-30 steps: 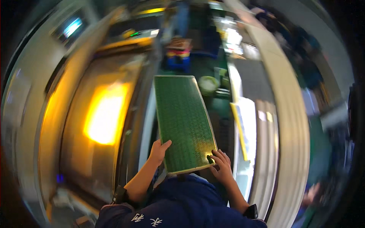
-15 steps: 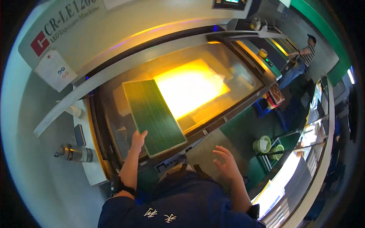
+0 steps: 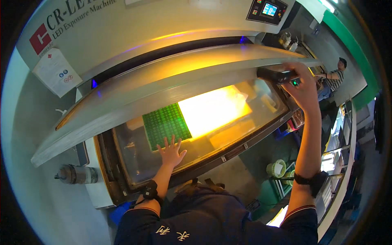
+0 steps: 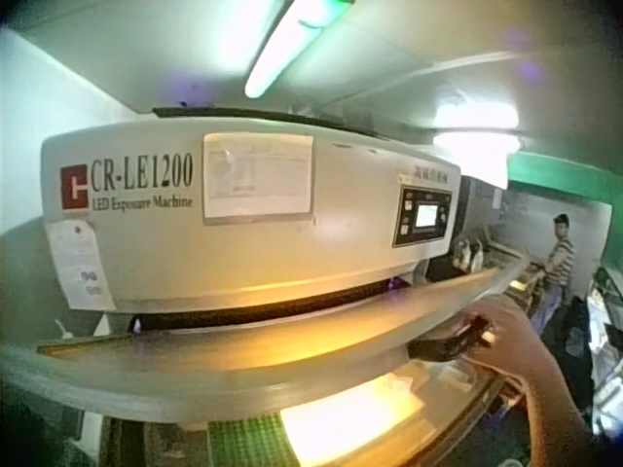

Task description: Operating an LED exposure machine to process circuit board frames.

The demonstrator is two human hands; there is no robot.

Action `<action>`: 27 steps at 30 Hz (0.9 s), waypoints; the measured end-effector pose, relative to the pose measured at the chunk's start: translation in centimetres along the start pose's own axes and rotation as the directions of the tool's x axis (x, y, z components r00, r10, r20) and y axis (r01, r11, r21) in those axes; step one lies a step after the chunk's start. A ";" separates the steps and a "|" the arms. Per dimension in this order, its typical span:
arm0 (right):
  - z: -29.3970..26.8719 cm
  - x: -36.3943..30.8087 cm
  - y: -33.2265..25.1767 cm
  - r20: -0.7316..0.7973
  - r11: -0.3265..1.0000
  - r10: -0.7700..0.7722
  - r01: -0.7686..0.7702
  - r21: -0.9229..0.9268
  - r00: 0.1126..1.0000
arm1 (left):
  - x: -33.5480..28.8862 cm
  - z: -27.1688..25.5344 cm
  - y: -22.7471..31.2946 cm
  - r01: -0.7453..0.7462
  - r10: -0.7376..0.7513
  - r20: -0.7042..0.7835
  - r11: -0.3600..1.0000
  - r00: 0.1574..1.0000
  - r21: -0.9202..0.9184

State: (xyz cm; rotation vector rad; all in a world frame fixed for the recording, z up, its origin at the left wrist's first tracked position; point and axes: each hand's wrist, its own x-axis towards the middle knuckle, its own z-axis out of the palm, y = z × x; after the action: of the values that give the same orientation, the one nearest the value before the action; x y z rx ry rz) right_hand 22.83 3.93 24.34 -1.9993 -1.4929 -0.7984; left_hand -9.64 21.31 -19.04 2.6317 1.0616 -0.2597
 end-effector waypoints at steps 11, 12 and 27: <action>-0.4 -2.2 2.2 0.710 0.968 -0.181 -0.005 0.252 0.680 | -3.1 1.5 3.0 0.042 -0.074 -0.256 0.991 0.964 -0.126; 0.1 -3.2 3.0 0.792 0.976 -0.191 0.024 0.218 0.579 | -4.4 2.3 3.9 -0.001 -0.081 -0.349 0.974 0.934 -0.228; 20.4 -38.8 5.6 0.998 0.998 -0.043 0.038 0.042 0.040 | -15.3 1.2 15.5 0.025 -0.048 0.002 0.485 0.999 -0.874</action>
State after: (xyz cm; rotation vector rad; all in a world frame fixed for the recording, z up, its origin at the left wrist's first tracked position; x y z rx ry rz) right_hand 22.74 -8.75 -18.02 -2.6070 -2.1632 1.0571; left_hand -9.75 0.38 -12.94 1.6505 0.8978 0.2720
